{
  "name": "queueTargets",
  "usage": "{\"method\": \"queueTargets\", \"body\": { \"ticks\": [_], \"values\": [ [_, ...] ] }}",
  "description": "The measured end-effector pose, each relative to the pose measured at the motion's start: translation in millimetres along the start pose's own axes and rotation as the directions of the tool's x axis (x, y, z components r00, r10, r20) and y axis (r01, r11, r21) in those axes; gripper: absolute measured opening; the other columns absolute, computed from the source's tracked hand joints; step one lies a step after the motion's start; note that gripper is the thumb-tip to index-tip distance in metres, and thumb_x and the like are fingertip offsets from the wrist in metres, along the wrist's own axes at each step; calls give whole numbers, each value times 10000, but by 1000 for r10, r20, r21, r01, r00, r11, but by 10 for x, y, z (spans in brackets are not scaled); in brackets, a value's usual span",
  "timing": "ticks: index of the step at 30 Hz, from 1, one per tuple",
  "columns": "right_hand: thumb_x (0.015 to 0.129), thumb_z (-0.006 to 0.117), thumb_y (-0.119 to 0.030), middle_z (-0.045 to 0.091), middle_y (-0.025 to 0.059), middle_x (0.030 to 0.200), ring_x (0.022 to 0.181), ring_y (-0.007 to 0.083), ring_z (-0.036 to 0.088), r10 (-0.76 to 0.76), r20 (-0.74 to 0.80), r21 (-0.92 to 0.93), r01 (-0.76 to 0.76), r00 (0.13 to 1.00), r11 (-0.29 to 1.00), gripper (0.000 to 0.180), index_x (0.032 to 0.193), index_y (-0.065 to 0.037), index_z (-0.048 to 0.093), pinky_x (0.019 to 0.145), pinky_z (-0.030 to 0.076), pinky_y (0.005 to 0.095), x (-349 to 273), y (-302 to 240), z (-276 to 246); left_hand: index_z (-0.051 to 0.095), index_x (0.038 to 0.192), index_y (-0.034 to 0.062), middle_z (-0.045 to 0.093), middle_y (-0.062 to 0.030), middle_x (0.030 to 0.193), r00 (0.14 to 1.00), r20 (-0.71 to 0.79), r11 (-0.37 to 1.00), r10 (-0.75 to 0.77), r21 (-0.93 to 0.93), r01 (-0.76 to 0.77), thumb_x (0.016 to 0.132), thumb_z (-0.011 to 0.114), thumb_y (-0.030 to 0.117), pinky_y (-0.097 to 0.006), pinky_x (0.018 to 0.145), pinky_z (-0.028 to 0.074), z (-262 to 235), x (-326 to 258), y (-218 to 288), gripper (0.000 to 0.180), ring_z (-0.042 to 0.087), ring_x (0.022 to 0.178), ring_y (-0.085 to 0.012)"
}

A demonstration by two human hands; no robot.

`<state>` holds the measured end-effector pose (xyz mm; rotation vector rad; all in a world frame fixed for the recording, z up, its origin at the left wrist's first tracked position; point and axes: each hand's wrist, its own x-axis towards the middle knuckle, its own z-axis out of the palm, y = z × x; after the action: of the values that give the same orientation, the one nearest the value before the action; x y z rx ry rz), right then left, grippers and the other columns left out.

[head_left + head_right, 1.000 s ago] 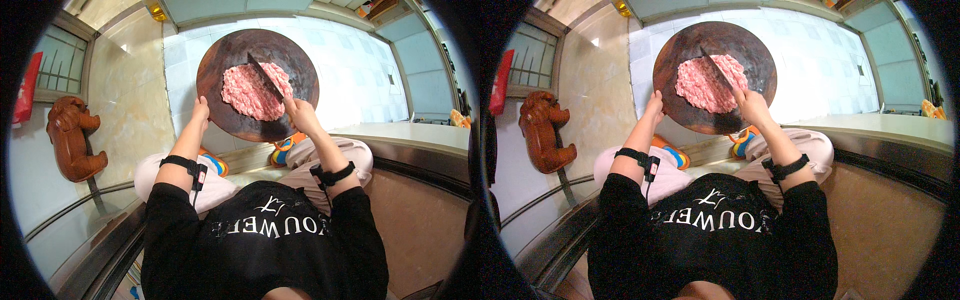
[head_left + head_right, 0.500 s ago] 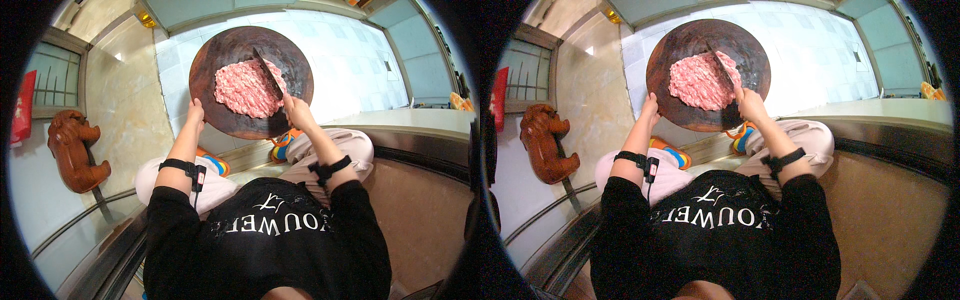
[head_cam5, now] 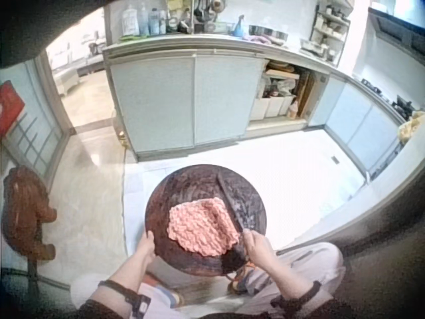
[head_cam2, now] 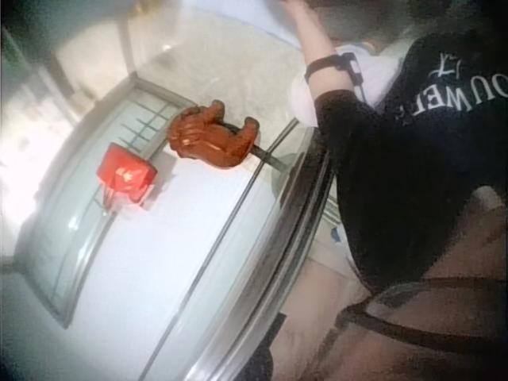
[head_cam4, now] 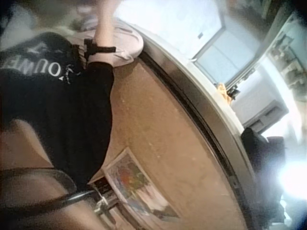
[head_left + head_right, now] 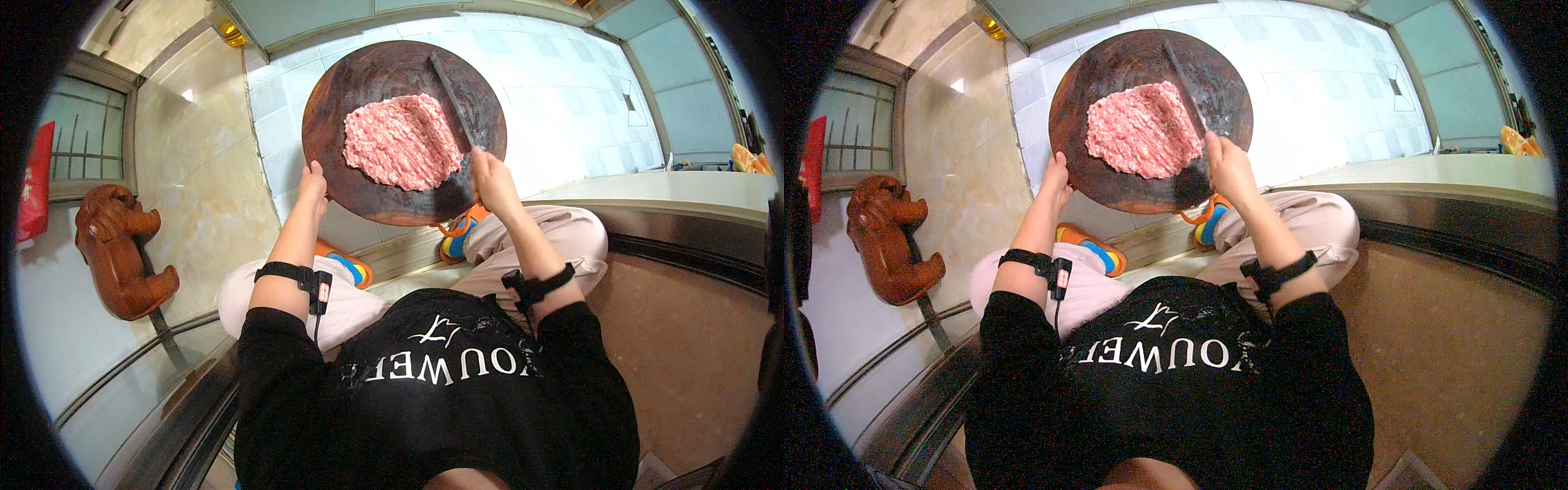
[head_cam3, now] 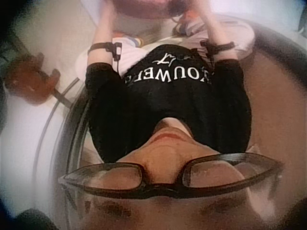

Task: The person sits cross-legged on the floor and uses a cleaver to repeatedly chop ground meat on a round wooden cutting board. The meat is minced into a finer consistency and remains on the board.

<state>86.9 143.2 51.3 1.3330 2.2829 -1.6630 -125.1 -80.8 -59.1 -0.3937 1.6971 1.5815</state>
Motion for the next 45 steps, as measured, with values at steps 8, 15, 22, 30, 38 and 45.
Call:
{"method": "queueTargets", "body": {
  "ticks": [8, 15, 22, 30, 38, 45],
  "values": [
    [903, 389, -447, 466, 37, 525, 405, 124, 477, -68, -6, -10, 68, 998, 998, 483, 775, -1, 524, 378, 386, 258, -9, -51, 116, 250, 1337, 190, 369, -34, 1336, 999, -14, 999, -30, 16, 30, 961, 271, 353, -475, 880, 384, 59, -163, 101, 410, 423, 1159, -239],
    [908, 377, -445, 487, 53, 518, 403, 145, 493, -81, -39, -29, 80, 996, 996, 501, 736, 4, 520, 391, 394, 276, -30, -72, 77, 263, 1331, 198, 360, -11, 1347, 1000, 24, 998, -20, -62, 21, 961, 266, 366, -503, 903, 352, 26, -49, 28, 406, 401, 1184, -234],
    [912, 375, -447, 485, 63, 510, 414, 154, 505, -87, -62, -81, 82, 994, 993, 493, 759, -2, 521, 390, 388, 281, -59, -33, 29, 264, 1330, 196, 372, -17, 1335, 999, -23, 998, -28, 57, 30, 961, 268, 365, -454, 877, 373, 54, -122, 74, 406, 407, 1173, -222],
    [905, 380, -432, 535, 117, 537, 465, 222, 557, -13, -63, -63, 9, 998, 998, 511, 762, 31, 542, 489, 449, 345, -13, -12, 11, 269, 1327, 192, 399, -27, 1303, 998, -34, 998, -46, 40, 48, 961, 272, 357, -464, 862, 393, 68, -151, 98, 402, 437, 1136, -231],
    [911, 374, -448, 463, 38, 501, 379, 121, 463, -100, -80, -93, 93, 992, 991, 485, 746, -10, 500, 352, 365, 258, -92, -39, -24, 271, 1325, 193, 392, -19, 1309, 1000, -3, 999, 6, 34, -5, 962, 269, 350, -513, 878, 376, 32, -36, 33, 395, 431, 1142, -243],
    [913, 380, -431, 461, 36, 507, 391, 124, 465, -73, -27, -122, 69, 997, 990, 482, 738, -2, 516, 365, 380, 261, -51, -36, 17, 269, 1323, 195, 388, -7, 1314, 999, -45, 998, -4, 67, 7, 960, 274, 360, -542, 864, 361, 37, -71, 40, 398, 424, 1147, -249]
  ]
}}
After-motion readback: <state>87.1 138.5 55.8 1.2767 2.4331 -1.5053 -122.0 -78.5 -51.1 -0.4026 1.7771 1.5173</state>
